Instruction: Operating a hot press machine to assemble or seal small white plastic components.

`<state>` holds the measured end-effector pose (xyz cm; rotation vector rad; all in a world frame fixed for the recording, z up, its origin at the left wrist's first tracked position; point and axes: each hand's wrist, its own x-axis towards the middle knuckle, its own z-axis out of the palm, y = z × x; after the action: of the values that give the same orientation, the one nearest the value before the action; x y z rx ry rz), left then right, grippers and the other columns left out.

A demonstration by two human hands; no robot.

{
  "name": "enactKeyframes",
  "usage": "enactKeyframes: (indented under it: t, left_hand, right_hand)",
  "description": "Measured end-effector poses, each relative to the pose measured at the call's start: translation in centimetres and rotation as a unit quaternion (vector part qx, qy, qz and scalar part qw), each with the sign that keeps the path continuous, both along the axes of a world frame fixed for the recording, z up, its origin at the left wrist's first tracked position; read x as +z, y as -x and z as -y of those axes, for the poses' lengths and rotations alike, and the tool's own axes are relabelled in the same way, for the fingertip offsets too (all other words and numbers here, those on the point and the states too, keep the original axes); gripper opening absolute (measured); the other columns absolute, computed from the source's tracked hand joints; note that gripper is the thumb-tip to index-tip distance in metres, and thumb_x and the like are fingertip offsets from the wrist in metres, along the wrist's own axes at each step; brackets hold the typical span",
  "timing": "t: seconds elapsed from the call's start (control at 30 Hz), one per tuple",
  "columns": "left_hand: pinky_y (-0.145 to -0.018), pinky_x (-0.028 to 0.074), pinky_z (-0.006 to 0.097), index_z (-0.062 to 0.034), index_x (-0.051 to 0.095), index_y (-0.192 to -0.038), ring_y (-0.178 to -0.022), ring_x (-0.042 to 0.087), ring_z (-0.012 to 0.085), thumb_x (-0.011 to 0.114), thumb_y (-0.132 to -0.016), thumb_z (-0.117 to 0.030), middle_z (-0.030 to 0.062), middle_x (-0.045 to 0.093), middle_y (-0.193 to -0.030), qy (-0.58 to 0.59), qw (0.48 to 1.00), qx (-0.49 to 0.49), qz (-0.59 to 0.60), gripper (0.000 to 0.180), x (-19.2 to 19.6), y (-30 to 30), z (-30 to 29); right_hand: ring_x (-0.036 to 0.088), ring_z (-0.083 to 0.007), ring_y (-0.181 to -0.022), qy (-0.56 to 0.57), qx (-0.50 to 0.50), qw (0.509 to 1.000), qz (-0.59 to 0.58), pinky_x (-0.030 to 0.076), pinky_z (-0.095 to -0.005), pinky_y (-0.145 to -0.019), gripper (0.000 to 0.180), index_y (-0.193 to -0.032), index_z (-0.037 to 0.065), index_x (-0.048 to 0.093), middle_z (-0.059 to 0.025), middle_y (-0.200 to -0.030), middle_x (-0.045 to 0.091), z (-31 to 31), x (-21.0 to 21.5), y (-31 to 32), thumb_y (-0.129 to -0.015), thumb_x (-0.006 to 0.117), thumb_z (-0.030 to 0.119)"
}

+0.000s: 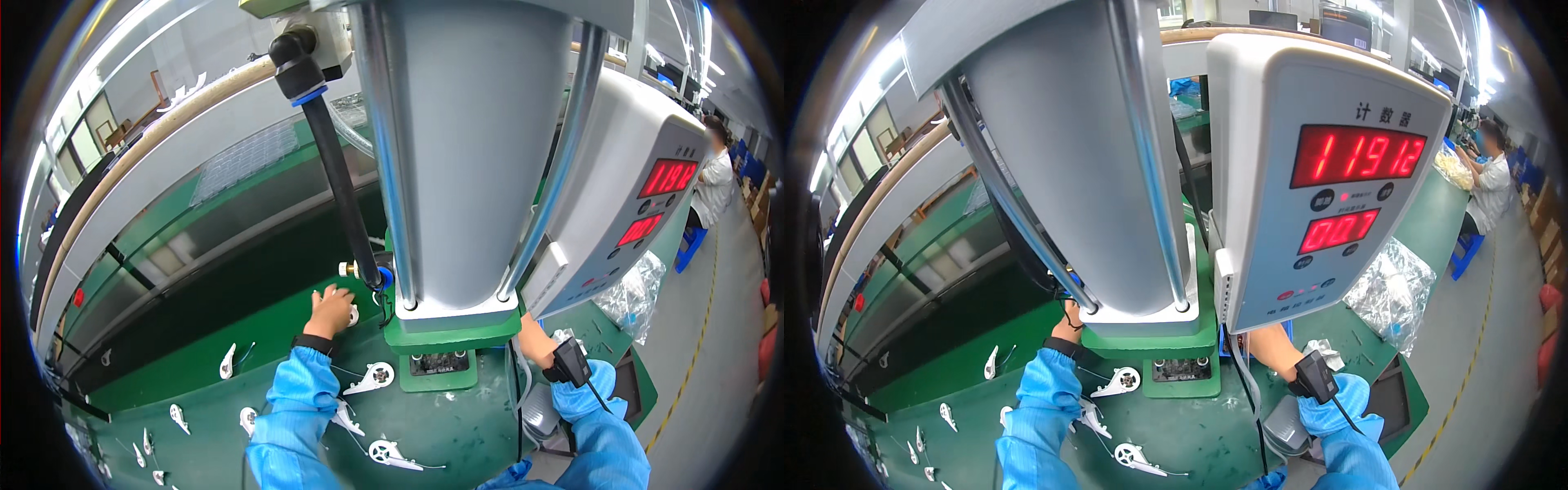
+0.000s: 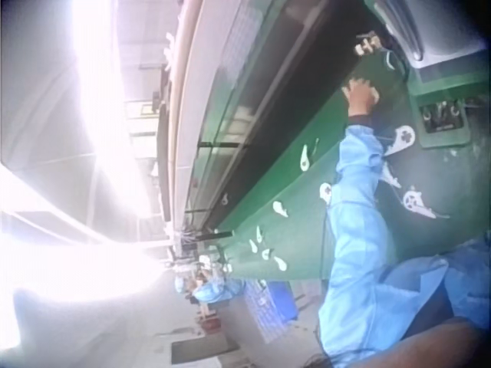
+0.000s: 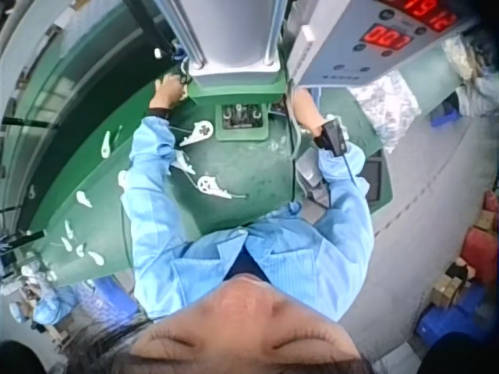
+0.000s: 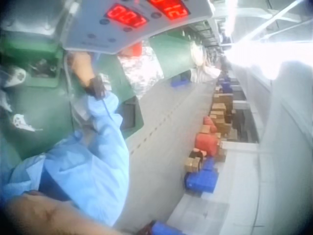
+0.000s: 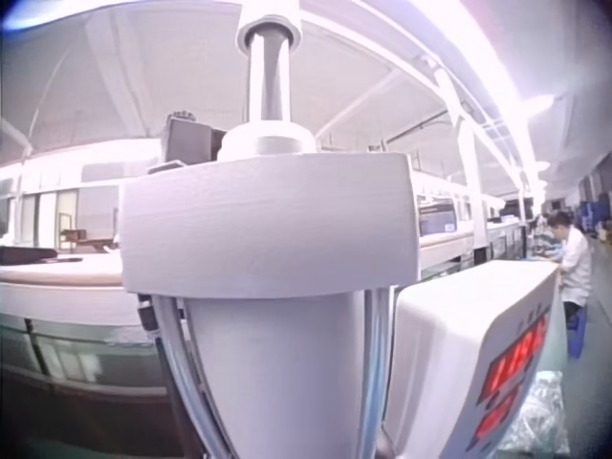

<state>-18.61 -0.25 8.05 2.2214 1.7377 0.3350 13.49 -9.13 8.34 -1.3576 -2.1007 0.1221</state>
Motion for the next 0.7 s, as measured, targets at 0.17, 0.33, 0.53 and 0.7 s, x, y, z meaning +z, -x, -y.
enactKeyframes:
  t: [0.17, 0.33, 0.53, 0.7]
  left_hand:
    - [-0.08, 0.031, 0.041, -0.0161, 0.062, -0.102, -0.097, 0.045, 0.0225, 0.058, -0.079, -0.021, 0.0016, 0.057, -0.099, -0.163, 0.975, -0.024, -0.149, 0.024, -7.4, 3.6, -2.8]
    - [-0.076, 0.032, 0.04, -0.0127, 0.063, -0.093, -0.092, 0.047, 0.0227, 0.058, -0.08, -0.02, 0.0031, 0.06, -0.085, -0.161, 0.977, 0.024, -0.137, 0.016, -7.1, 4.3, -1.5]
    - [-0.056, 0.04, 0.039, -0.0013, 0.062, -0.082, -0.06, 0.054, 0.0307, 0.059, -0.079, -0.011, 0.0149, 0.057, -0.066, -0.226, 0.94, -0.078, 0.241, 0.011, 0.5, -2.1, 5.4]
    - [-0.056, 0.044, 0.038, 0.0031, 0.06, -0.081, -0.061, 0.056, 0.0349, 0.059, -0.078, -0.008, 0.0189, 0.058, -0.069, -0.094, 0.938, -0.1, 0.318, 0.012, 1.5, -6.5, 8.7]
  right_hand:
    - [0.052, -0.0411, -0.084, 0.006, -0.007, 0.998, -0.066, 0.042, -0.0441, -0.073, 0.02, -0.089, -0.002, 0.056, -0.0227, -0.087, 0.054, -0.4, -1.7, -0.7, -0.07, 0.054, -0.003]
    - [0.051, -0.0417, -0.088, 0.022, -0.012, 0.994, -0.103, 0.042, -0.0429, -0.075, 0.023, -0.094, -0.003, 0.055, -0.0232, -0.092, 0.055, -0.3, -0.6, -0.7, -0.071, 0.056, -0.003]
    - [0.058, -0.0279, -0.067, 0.1, -0.076, 0.984, -0.128, 0.046, -0.0325, -0.062, 0.017, -0.091, -0.002, 0.062, -0.0152, -0.081, 0.059, 2.3, 0.1, -1.9, -0.074, 0.061, 0.002]
    - [0.055, -0.0185, -0.062, 0.073, -0.076, 0.982, -0.155, 0.044, -0.0282, -0.058, 0.013, -0.088, -0.002, 0.064, -0.0111, -0.078, 0.06, 4.9, 2.0, -1.3, -0.075, 0.062, 0.002]
